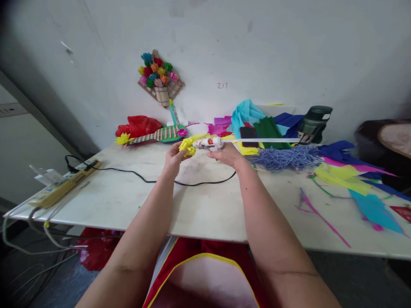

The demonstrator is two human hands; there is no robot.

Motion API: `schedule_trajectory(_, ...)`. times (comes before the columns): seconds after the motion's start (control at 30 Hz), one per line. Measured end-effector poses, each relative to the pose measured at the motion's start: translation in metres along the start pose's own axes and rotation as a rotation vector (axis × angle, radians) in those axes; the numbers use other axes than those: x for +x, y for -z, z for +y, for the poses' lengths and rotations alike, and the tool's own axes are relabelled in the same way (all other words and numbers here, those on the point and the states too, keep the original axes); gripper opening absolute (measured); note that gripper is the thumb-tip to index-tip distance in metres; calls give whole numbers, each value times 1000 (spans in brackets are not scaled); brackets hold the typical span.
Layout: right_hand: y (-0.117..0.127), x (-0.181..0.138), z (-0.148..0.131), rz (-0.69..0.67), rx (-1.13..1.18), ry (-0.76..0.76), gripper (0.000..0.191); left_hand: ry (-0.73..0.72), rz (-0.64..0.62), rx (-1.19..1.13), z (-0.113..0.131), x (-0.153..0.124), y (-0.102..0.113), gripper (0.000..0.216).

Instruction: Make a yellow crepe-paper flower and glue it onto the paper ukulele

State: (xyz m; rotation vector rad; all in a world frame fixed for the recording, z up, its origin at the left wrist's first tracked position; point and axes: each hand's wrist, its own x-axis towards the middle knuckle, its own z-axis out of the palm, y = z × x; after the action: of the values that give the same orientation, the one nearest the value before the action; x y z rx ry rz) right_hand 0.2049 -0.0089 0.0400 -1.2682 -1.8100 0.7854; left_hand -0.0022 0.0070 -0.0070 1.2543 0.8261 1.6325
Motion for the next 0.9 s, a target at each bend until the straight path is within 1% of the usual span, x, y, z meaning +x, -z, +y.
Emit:
schedule_trajectory(0.27, -1, -4, -7, -12, 8, -21, 20, -3, -17, -3, 0, 0, -1, 48)
schedule_trajectory(0.57, -2, -4, -6, -14, 28, -30, 19, -7, -18, -22, -2, 1, -1, 49)
schedule_trajectory(0.77, -2, -5, -8, -20, 43, -41, 20, -10, -4, -31, -2, 0, -2, 48)
schedule_trajectory(0.9, -2, -7, -13, -13, 51, -23, 17, -10, 6, -31, -3, 1, -2, 48)
